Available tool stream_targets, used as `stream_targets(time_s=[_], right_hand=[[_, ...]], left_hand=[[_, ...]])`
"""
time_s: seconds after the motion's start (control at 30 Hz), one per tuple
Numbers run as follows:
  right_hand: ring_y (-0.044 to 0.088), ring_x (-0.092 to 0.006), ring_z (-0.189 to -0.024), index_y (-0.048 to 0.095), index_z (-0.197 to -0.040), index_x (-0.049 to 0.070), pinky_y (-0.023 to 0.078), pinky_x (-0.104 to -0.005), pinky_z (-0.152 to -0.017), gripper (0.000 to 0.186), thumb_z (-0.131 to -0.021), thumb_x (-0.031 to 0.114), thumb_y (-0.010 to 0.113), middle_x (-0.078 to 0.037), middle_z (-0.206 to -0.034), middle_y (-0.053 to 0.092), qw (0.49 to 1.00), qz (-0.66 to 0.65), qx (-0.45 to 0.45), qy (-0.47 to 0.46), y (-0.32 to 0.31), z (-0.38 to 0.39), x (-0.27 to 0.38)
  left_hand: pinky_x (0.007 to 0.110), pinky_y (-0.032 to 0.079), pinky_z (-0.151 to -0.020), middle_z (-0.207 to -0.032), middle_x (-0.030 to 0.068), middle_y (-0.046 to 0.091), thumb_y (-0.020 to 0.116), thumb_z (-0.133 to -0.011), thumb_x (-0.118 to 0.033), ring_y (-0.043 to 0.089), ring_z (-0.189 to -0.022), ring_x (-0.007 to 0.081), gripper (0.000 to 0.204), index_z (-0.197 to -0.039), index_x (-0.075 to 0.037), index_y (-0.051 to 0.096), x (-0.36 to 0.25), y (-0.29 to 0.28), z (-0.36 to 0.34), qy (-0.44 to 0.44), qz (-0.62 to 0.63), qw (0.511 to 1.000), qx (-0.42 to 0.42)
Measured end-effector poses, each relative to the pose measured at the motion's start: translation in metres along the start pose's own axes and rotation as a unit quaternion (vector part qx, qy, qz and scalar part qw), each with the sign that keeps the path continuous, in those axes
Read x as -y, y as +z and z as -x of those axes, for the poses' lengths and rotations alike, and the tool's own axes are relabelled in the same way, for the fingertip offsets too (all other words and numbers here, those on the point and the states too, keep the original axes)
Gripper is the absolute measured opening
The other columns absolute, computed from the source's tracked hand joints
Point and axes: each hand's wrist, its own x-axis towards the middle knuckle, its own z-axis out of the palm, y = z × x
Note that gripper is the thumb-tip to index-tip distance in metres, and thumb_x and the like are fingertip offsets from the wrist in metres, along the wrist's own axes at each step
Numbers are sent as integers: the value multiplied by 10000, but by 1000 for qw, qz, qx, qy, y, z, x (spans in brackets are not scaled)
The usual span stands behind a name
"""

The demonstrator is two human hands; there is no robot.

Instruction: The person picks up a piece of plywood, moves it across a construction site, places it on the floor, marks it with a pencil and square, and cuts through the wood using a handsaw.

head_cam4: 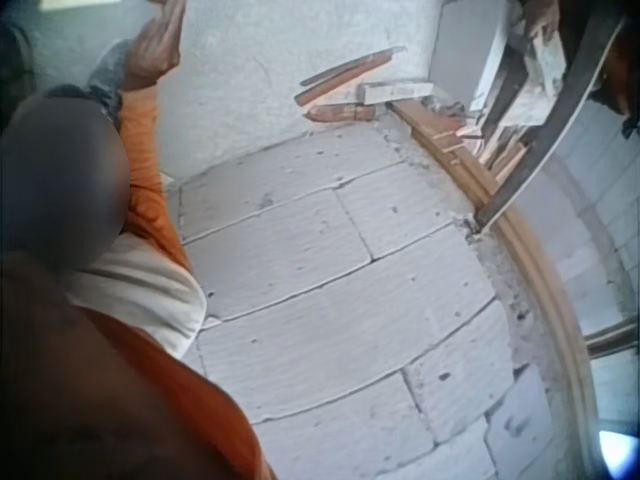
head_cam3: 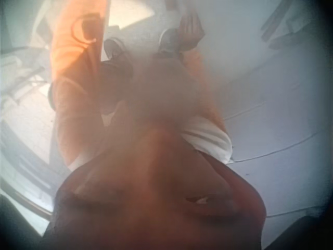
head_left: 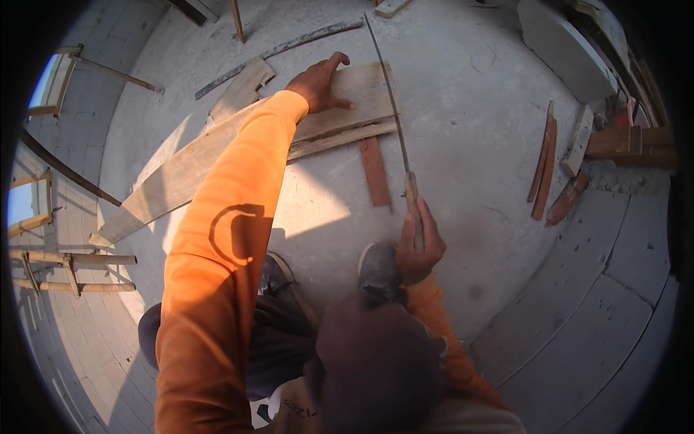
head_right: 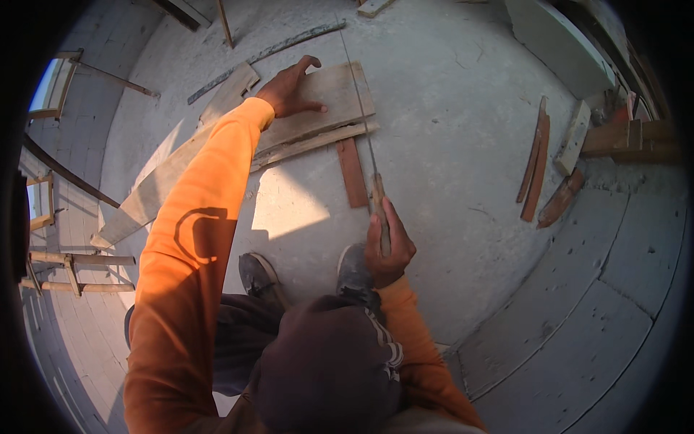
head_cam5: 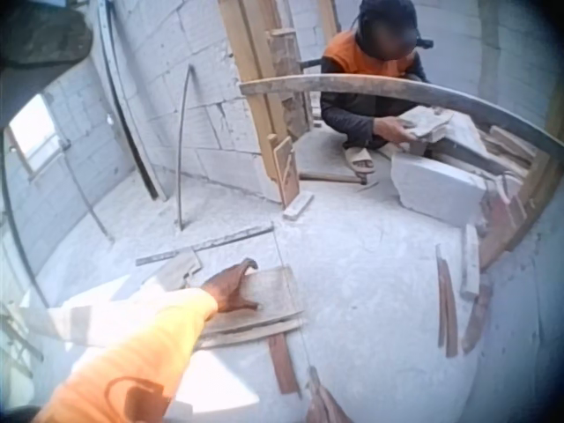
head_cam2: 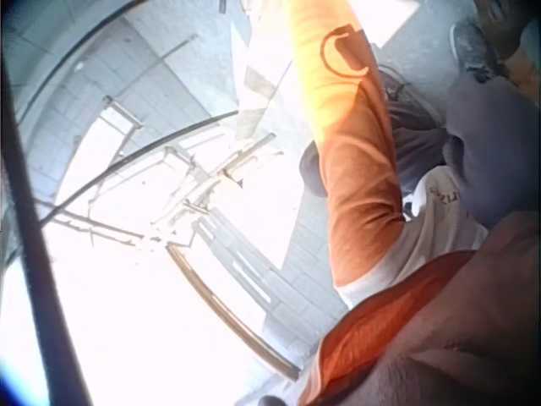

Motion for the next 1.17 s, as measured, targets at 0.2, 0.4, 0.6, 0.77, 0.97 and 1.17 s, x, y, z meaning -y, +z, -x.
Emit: stream_targets(time_s=[0.2,0.4,0.6,0.77,0.97,1.17], right_hand=[[755,-336,-1028,657,-1260,-118,603,-368,-874,343,-941,6,677,-273,-1158,730,1000,10,11,-7,-1,-6,11],[747,-338,-1053,651,-1262,-124,601,-367,-896,349,-930,-20,677,-272,-1172,726,1000,9,-7,15,3,-10,22],[754,-321,-1034,647,-1265,-126,606,-358,-880,362,-916,-33,679,-265,-1164,731,999,23,-28,-19,0,-15,27],[775,-308,-950,651,-1244,-137,621,-344,-795,373,-890,-32,700,-266,-1116,742,999,28,-27,-32,3,-5,26],[783,-318,-868,650,-1219,-153,625,-338,-716,367,-875,-40,707,-279,-1069,745,998,25,-12,-58,-4,-9,35],[778,-351,-893,645,-1224,-149,636,-344,-774,367,-882,-33,709,-288,-1087,738,998,21,-16,-60,-9,-4,34]], left_hand=[[486,494,-1028,-1259,196,618,899,-755,-323,597,-1191,411,769,-1349,-147,443,12,9,-13,119,-5,991,-65],[487,512,-1018,-1341,150,555,839,-816,-258,597,-1209,408,749,-1423,-242,401,-6,2,-21,143,-24,989,-19],[505,552,-963,-1339,142,538,813,-839,-254,639,-1153,407,788,-1474,-320,352,-22,-3,-13,88,-65,994,2],[506,562,-938,-1316,142,530,819,-833,-260,647,-1112,413,811,-1487,-306,342,-28,-4,-17,109,-87,990,-2],[495,546,-961,-1295,145,509,826,-833,-260,629,-1150,393,851,-1517,-278,321,-26,-5,-7,85,-67,994,14],[486,522,-1031,-1312,151,494,815,-851,-242,603,-1206,388,849,-1539,-272,319,-33,-6,-8,66,-68,995,27]])
